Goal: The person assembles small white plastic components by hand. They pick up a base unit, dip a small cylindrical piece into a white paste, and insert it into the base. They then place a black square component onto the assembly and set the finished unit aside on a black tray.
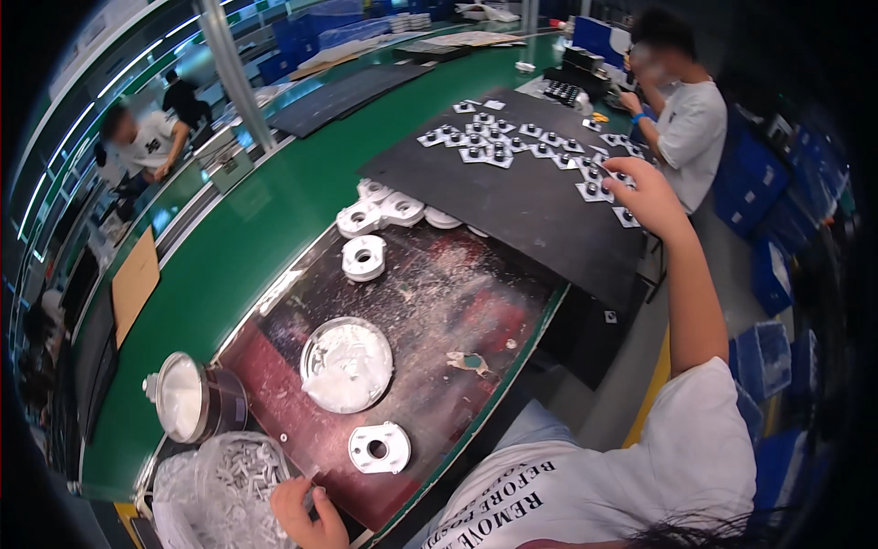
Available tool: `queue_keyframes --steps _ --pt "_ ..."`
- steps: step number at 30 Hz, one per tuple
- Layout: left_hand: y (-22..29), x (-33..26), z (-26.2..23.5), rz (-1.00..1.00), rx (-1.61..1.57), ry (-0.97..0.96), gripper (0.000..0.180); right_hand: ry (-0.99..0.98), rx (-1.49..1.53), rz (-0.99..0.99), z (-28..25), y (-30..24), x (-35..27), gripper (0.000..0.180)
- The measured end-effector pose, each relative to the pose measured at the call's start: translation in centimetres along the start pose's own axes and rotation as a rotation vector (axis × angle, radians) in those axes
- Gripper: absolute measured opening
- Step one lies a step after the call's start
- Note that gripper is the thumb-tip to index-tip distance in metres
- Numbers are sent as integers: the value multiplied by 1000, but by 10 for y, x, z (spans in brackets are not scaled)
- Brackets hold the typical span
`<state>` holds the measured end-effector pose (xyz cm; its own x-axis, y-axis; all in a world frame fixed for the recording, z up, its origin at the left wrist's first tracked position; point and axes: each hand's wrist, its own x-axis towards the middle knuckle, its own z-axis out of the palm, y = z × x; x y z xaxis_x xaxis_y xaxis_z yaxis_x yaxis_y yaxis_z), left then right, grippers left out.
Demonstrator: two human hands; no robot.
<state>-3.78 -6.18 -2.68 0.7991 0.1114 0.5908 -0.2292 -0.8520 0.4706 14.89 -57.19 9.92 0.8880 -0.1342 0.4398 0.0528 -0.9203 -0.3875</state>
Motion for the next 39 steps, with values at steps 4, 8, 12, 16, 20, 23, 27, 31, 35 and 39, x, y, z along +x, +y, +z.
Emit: queue_keyframes --steps 4,8,12,16,20,23,27,31,35,39 --pt "-16 -15 2 38 269 -43 19 191 5 260 5 73 -30 36" --pt "-41 -35 7 173 815 -177 49 264 -228 362 32 91 -62 53" --pt "-53 -46 7 142 776 -163 46 229 -427 416 48 93 -59 62" --pt "-40 -35 4 28 461 -156 33 147 -330 466 47 91 -51 58" --pt "4 5 -10 -123 -59 -177 23 143 -228 470 43 96 -48 55" --pt "-56 18 -6 726 235 -40 18 176 -61 427 31 77 -52 53" --pt "24 10 -6 17 -76 -81 20 -73 668 308 24 -4 -70 50" --pt "69 17 0 342 -123 -123 33 -644 766 -374 50 -115 -105 52" --pt "102 20 20 472 -219 -99 27 -1053 1026 -475 81 -172 -134 50" --pt "90 5 6 427 -106 53 28 -1131 1154 -493 94 -201 -143 49"
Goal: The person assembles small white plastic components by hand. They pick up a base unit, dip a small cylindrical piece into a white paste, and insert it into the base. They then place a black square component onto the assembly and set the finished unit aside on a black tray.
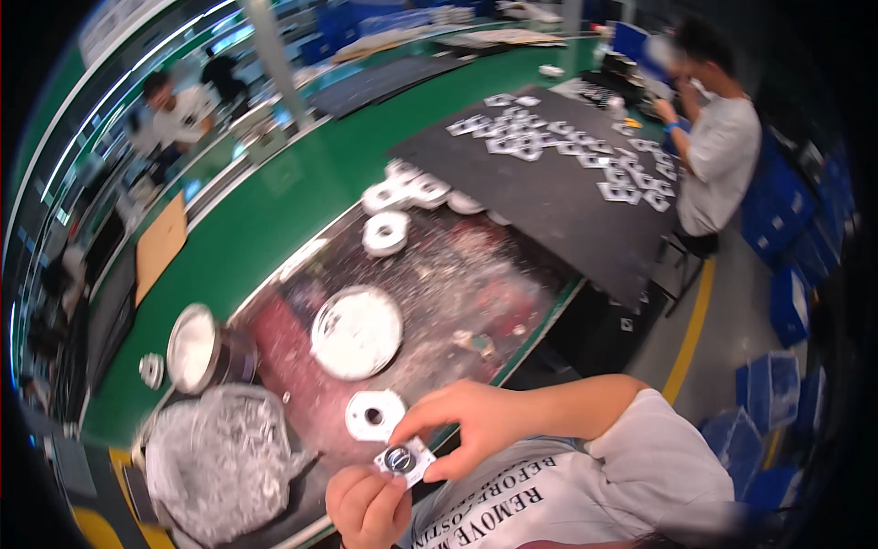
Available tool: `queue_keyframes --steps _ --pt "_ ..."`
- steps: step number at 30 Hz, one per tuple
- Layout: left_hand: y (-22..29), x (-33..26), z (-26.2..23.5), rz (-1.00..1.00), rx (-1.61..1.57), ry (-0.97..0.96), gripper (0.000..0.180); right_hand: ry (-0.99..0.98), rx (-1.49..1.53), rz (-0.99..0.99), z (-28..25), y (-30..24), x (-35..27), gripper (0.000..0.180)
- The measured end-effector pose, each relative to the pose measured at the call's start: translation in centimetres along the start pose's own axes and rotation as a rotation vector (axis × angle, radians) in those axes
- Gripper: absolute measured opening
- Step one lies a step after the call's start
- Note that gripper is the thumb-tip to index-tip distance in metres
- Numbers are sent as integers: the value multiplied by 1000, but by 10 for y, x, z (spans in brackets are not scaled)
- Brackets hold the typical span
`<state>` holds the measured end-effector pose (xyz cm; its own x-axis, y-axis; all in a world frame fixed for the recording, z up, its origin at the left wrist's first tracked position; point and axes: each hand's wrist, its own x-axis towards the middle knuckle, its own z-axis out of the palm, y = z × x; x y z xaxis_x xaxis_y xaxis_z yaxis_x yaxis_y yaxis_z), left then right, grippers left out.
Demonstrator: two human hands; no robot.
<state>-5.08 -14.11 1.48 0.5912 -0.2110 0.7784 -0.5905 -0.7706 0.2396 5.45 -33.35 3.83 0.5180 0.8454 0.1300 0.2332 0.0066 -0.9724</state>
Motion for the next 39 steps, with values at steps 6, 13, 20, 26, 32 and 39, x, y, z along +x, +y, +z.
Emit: queue_keyframes --steps 6,13,20,26,32,39 --pt "-3 -9 12 15 -77 135 30 140 515 -207 42 38 5 76" --pt "-10 -20 25 -17 -46 189 28 35 867 -66 46 47 19 65" --pt "-13 -20 27 -73 -70 175 29 -117 565 -225 2 33 43 60" --pt "-26 -30 40 -491 32 86 98 30 -262 -286 -40 24 65 57" --pt "-36 -30 52 -605 -67 -55 101 -273 -619 -344 -31 13 89 49" --pt "-45 -39 47 -601 -297 -55 97 -446 -864 -411 -13 18 96 44"
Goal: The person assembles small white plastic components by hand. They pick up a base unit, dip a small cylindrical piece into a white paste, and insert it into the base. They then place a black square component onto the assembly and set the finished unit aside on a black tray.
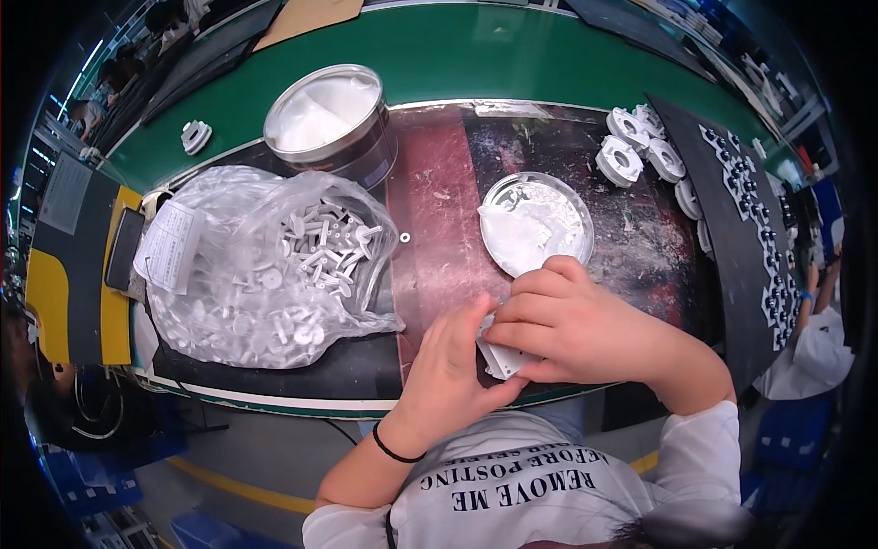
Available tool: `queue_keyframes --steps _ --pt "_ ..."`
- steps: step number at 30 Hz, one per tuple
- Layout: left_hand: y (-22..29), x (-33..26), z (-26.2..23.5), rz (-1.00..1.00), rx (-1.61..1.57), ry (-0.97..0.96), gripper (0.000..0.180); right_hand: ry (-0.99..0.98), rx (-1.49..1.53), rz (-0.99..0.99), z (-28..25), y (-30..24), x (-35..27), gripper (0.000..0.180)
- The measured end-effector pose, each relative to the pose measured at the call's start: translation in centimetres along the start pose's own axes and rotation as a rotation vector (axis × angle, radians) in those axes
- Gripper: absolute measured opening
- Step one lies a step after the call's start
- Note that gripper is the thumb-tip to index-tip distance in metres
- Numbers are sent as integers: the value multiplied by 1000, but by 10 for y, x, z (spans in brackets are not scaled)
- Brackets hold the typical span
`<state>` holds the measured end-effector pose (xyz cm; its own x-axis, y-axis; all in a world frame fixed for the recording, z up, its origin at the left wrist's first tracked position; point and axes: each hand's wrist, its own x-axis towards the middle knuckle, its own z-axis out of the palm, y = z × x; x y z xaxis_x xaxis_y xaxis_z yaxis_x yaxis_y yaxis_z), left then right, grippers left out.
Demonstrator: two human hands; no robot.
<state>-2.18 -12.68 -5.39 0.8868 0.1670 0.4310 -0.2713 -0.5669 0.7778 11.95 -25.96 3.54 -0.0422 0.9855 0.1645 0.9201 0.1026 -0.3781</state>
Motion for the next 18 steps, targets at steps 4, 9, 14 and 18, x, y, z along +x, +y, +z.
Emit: queue_keyframes --steps 4,9,14,18 --pt "2 0 1 4 5 30 97 6 -6 47 2 -2 1 44" --pt "3 0 0 -6 18 20 98 50 90 77 8 4 -3 43" --pt "2 2 -1 20 -6 7 97 67 66 93 11 8 -16 39" --pt "3 2 -2 14 0 0 97 122 41 122 14 5 -19 37"
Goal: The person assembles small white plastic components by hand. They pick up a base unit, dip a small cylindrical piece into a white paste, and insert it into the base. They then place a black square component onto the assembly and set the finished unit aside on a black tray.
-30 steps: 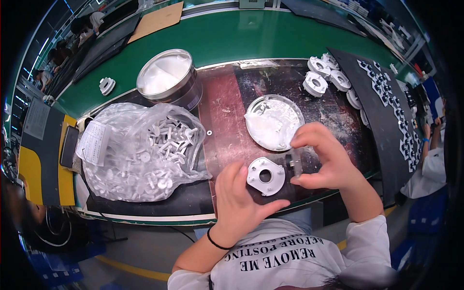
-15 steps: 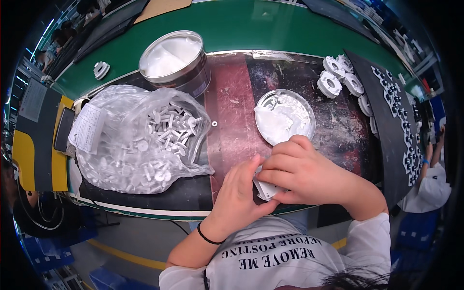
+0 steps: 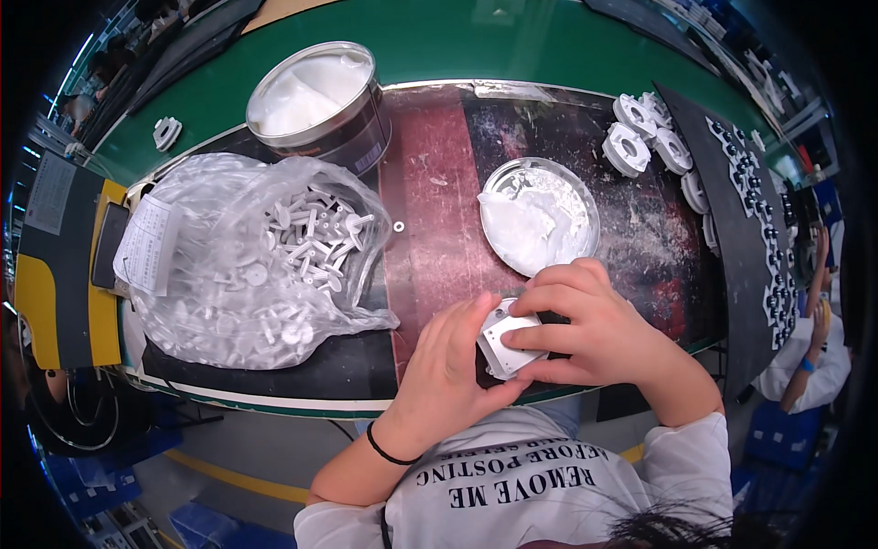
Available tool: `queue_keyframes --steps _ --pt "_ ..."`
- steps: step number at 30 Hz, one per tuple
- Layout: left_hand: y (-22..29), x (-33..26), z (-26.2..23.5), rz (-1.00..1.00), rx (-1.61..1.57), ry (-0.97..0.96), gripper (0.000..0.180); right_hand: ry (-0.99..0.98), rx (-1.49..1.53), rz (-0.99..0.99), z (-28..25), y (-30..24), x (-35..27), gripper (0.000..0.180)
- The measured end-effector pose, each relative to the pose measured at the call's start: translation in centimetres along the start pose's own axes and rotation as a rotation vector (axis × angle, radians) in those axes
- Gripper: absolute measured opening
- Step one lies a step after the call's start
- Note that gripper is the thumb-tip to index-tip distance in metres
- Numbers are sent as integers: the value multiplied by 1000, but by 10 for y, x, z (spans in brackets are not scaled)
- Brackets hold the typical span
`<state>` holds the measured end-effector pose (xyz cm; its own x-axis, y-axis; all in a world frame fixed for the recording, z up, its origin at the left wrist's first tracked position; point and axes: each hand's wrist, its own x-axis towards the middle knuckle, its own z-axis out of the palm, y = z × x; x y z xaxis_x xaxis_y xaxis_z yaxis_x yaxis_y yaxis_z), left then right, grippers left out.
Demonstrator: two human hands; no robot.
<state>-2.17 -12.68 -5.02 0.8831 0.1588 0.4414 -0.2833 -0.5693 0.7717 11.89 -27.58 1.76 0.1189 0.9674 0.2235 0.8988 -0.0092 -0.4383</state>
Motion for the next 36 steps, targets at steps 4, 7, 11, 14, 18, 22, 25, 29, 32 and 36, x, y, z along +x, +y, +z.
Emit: queue_keyframes --steps 4,7,11,14,18,22,25,29,32,36 --pt "2 0 -1 2 -9 5 97 44 -19 4 4 -1 -4 34" --pt "0 0 -1 14 -26 6 96 60 -40 10 6 -1 -4 32" --pt "-1 2 0 19 -35 14 95 21 -33 0 3 1 -2 30" --pt "-1 0 2 27 -50 37 94 -8 -42 -16 2 1 0 30" --pt "1 1 1 51 -69 52 94 -23 -49 -22 1 0 1 30" --pt "1 2 -1 33 -58 15 96 34 -42 -31 6 0 -1 29" --pt "3 3 -3 22 -40 -8 99 89 -43 -19 12 -1 -6 31" --pt "11 0 -14 -30 -43 -3 87 219 -17 27 14 -5 -15 40" --pt "17 2 -47 -14 184 -8 67 373 19 49 13 -1 -41 46" --pt "-4 19 -92 3 608 119 35 502 69 113 18 -5 -69 40"
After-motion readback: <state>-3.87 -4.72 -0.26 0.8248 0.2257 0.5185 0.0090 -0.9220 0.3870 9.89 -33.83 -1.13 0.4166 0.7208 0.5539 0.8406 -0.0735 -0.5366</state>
